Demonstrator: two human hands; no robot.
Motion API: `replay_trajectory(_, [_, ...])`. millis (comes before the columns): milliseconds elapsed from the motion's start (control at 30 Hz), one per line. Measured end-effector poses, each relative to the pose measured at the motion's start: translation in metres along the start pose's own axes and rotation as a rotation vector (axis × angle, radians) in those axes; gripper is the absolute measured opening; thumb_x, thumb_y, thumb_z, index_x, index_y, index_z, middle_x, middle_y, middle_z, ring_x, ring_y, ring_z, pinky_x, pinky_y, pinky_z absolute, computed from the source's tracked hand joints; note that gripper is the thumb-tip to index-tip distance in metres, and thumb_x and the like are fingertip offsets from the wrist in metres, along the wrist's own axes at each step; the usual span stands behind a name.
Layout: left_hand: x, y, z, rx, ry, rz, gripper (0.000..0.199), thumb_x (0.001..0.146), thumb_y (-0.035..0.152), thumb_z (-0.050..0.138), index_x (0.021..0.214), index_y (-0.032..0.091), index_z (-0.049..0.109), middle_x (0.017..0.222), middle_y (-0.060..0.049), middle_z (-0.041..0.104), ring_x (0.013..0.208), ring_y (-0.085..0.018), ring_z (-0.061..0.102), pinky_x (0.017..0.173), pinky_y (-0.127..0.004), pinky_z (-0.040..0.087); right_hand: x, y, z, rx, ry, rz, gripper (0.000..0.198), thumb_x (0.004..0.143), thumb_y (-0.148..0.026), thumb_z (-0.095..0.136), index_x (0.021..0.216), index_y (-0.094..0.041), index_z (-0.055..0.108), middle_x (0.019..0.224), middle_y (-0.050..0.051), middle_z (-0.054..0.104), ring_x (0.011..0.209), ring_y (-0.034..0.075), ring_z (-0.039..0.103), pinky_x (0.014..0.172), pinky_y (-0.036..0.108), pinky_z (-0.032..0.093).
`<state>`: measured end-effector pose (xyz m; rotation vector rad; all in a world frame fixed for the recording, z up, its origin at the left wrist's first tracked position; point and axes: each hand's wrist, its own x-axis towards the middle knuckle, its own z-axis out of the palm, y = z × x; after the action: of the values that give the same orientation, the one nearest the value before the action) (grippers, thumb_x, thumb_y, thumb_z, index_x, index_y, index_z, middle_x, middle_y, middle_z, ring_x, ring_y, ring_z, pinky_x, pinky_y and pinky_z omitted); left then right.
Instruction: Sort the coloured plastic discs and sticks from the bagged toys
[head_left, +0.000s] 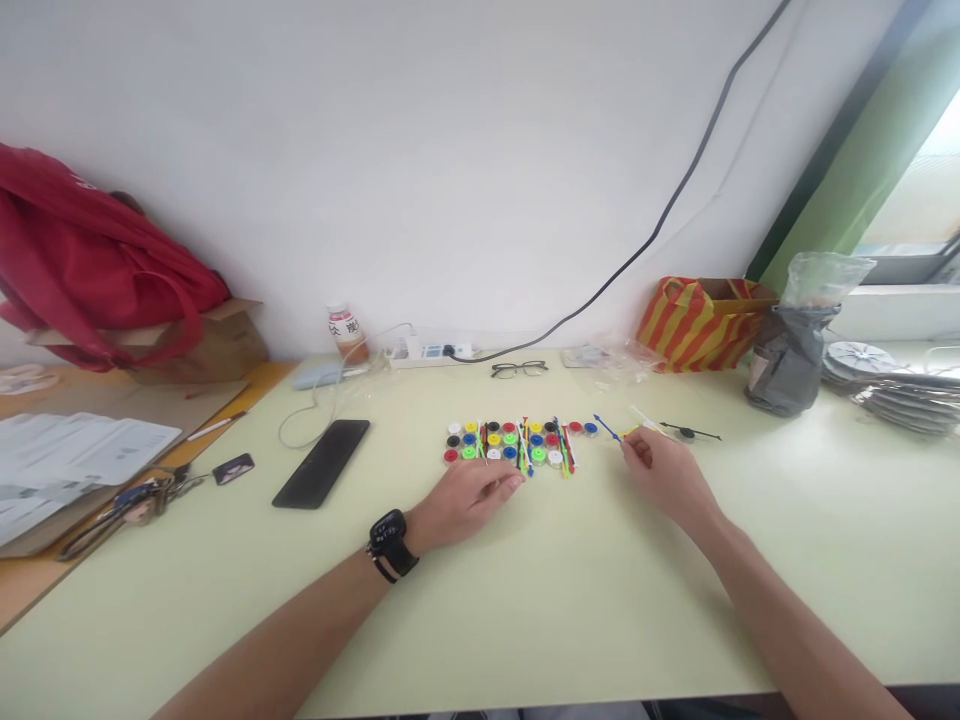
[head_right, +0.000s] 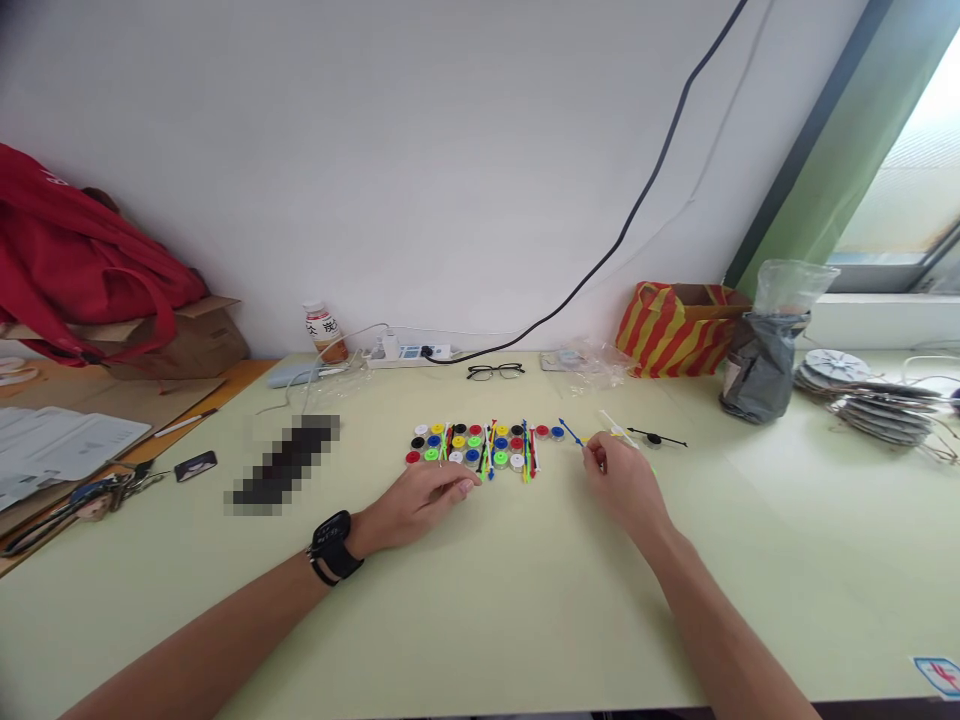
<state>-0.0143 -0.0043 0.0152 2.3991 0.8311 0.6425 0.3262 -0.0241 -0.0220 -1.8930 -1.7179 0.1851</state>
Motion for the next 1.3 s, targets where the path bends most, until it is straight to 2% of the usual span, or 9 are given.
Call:
replay_trajectory(400, [0.000,-0.001,0.001,0.012,0.003,-0.003,0.042,0.109,0.043,0.037,0.109,0.021,0.072,0.085,-0.004,0.069,0.073,-0.017,0.058,0.069,-0.029,0.043,0.002,-0.004,0.007,0.004,-0.020,-0.024,0.015,0.091,-0.028,0.049,0.080,-0.024,0.059,0.076,0.007,0.072,0.068,0.025,0.066,0.065,0.035,0.043])
replay_trajectory(667, [0.000,-0.001,0.001,0.017,-0.002,-0.011,0.040,0.110,0.042,0.038,0.109,0.021,0.072,0.085,-0.003,0.069,0.073,-0.016,0.057,0.069,-0.029,0.042,0.003,-0.010,0.005,-0.020,-0.045,-0.010,0.013,0.089,-0.023,0.049,0.079,-0.024,0.057,0.072,0.005,0.071,0.066,0.024,0.065,0.063,0.034,0.042])
replay_trajectory(933, [0.000,-0.004,0.002,0.020,-0.006,-0.020,0.038,0.110,0.040,0.039,0.109,0.021,0.071,0.087,-0.002,0.069,0.075,-0.016,0.058,0.070,-0.029,0.042,-0.001,-0.014,-0.007,0.058,-0.130,0.041,0.010,0.074,-0.020,0.058,0.067,-0.025,0.054,0.062,0.001,0.064,0.059,0.021,0.060,0.058,0.033,0.041])
replay_trajectory(1100, [0.000,-0.003,0.002,0.026,-0.005,0.000,0.037,0.110,0.039,0.040,0.107,0.020,0.071,0.085,-0.002,0.069,0.073,-0.016,0.056,0.069,-0.029,0.041,-0.004,-0.013,-0.026,0.154,-0.282,0.057,0.020,0.072,-0.026,0.064,0.059,-0.024,0.048,0.054,-0.001,0.055,0.052,0.019,0.053,0.051,0.031,0.036])
replay_trajectory(1200, [-0.001,-0.003,0.002,0.020,0.002,0.000,0.035,0.109,0.040,0.042,0.106,0.020,0.071,0.083,-0.002,0.068,0.071,-0.015,0.055,0.066,-0.028,0.041,-0.009,-0.017,-0.037,0.219,-0.484,0.060,0.018,0.073,-0.024,0.061,0.061,-0.023,0.047,0.054,-0.002,0.054,0.052,0.016,0.049,0.050,0.029,0.033])
replay_trajectory(1300, [-0.001,-0.003,0.002,0.004,0.008,-0.005,0.032,0.108,0.040,0.045,0.107,0.021,0.072,0.083,-0.002,0.068,0.070,-0.014,0.056,0.065,-0.026,0.041,-0.015,-0.025,-0.040,0.284,-0.669,0.005,0.011,0.072,-0.018,0.058,0.065,-0.022,0.049,0.055,-0.004,0.051,0.053,0.013,0.046,0.051,0.026,0.031])
